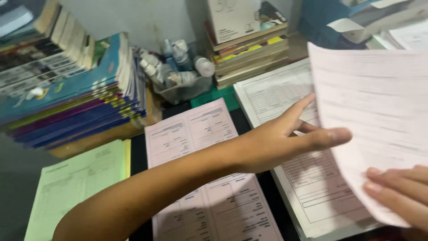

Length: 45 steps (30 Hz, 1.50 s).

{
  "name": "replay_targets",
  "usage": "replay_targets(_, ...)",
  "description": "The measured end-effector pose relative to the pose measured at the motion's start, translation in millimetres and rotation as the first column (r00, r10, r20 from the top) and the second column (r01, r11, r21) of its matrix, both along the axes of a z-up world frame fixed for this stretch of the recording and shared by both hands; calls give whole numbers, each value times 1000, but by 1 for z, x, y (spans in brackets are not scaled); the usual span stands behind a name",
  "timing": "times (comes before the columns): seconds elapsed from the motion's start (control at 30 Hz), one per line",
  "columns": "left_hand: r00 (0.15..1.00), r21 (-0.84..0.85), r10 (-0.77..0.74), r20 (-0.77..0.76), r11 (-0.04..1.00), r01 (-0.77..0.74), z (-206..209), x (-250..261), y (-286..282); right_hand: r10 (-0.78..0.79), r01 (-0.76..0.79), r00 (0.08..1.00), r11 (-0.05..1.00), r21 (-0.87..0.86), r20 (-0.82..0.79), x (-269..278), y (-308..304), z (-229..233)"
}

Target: Sorting and organizing various printed forms and documents into folders

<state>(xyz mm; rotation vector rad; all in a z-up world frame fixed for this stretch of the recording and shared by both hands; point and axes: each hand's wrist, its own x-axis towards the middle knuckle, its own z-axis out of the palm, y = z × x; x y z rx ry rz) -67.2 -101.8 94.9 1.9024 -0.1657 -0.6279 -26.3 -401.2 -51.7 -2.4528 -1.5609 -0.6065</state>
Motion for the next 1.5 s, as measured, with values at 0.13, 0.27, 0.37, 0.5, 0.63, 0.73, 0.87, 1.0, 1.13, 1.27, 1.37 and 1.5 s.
replay_targets(0.13, 974, -266, 216, -73, 936, -228, -7, -6, 12, 262, -264, 947, 964, -17, 187, -39, 97, 74)
replay_targets(0.27, 902, -496, 431, 8, 785, -371, -60, 3, 38, 459, -450, 878, 888, -96, 135, -47, 131, 84)
replay_targets(0.37, 823, -408, 567, -50, 740, -534, -44, -20, 55, 524, -519, 849, 850, -88, 62, -40, 148, 90)
replay_targets(0.5, 763, -389, 621, 181, 758, -524, -47, -51, 88, 416, -423, 897, 906, -16, -151, -16, 164, 106)
replay_targets(0.63, 603, -536, 793, 89, 548, -642, -45, -81, 112, 266, -274, 932, 962, 3, -248, 23, 187, 116)
replay_targets(0.73, 517, -597, 854, -57, 386, -703, -39, -98, 119, 163, -185, 853, 983, 4, -495, 36, 212, 110)
replay_targets(0.87, 473, -629, 846, -245, 233, -742, -57, -108, 141, -272, 89, 574, 958, -271, -773, 20, 250, 119)
replay_targets(1.0, 447, -678, 865, -227, 189, -710, -81, -107, 161, -232, 61, 396, 972, -227, -888, 17, 264, 114)
replay_targets(1.13, 391, -555, 881, -267, 192, -810, -94, -113, 177, -45, 62, 185, 997, -34, -982, 30, 267, 84)
replay_targets(1.27, 366, -348, 877, -311, 253, -903, -101, -121, 185, 63, 23, 60, 998, 65, -996, 35, 269, 71)
replay_targets(1.37, 578, -257, 814, 55, 571, -780, -92, -124, 183, 277, -61, 285, 961, 271, -918, 32, 266, 54)
replay_targets(1.5, 607, -123, 774, 182, 630, -766, -101, -127, 190, 348, -311, 774, 937, 161, -529, 32, 265, 43)
